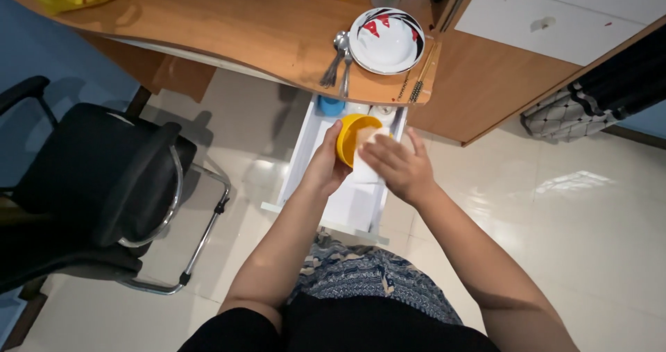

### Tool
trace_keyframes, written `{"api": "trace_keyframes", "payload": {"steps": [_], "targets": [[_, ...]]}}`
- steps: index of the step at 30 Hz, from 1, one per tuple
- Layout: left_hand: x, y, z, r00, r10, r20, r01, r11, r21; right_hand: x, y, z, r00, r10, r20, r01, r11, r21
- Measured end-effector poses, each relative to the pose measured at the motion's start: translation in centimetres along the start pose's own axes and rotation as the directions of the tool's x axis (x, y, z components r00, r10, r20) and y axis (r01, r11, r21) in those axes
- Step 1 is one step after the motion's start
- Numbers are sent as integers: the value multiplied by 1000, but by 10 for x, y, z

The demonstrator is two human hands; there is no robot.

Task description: The person wipes a yellow plastic cup with a white tissue, cleaning both the exterior and interior surfaces. The cup is rotated and turned over repeatedly to wipe different areas, then placed into an open drawer.

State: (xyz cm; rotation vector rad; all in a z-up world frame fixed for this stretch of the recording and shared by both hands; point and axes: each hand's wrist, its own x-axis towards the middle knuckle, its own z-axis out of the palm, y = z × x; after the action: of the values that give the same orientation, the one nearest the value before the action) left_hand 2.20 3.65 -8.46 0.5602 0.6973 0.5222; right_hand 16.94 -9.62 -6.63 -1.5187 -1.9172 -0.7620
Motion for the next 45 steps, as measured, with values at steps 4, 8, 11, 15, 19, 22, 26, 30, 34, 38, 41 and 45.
{"api": "trace_keyframes", "payload": {"steps": [4, 8, 11, 15, 19, 22, 26, 30, 34, 38, 41, 45], "targets": [[-21, 30, 7, 999, 36, -20, -35, 998, 54, -3, -12, 5, 982, 16, 187, -17, 1000, 2], [-10, 33, -9, 990, 137, 40, -141, 978, 154, 20, -43, 3, 859, 185, 478, -127, 980, -151], [-9, 47, -11, 985, 149, 84, -163, 966, 199, 65, -65, -5, 610, 314, 728, -260, 946, -191], [-9, 62, -16, 985, 125, 119, -145, 974, 172, 103, -93, -13, 637, 327, 698, -597, 783, 178], [-26, 82, -11, 963, 207, 173, -227, 968, 106, 33, -93, 62, 775, 441, 453, -617, 370, 695], [-26, 93, -16, 944, 241, 227, -259, 964, 53, 75, -106, 41, 814, 409, 412, -577, 496, 649], [-16, 101, -40, 969, 116, 216, -127, 991, 36, 86, -115, 41, 656, 399, 640, -372, 910, -186], [-14, 105, -52, 978, 46, 205, -55, 998, 39, 102, -140, 36, 721, 467, 511, -465, 874, -142], [-32, 112, -46, 941, 168, 295, -218, 965, 145, 97, -149, 56, 659, 565, 496, -721, 662, 205], [-29, 116, -64, 702, 378, 604, -582, 793, 179, 107, -154, 50, 95, 825, 557, -394, -483, 782], [-34, 134, -67, 544, 342, 767, -741, 625, 247, 85, -137, 54, 122, 829, 546, -204, -517, 831], [-30, 144, -72, 534, 169, 828, -695, 646, 316, 87, -134, 28, 235, 817, 527, -813, -133, 567]]}}
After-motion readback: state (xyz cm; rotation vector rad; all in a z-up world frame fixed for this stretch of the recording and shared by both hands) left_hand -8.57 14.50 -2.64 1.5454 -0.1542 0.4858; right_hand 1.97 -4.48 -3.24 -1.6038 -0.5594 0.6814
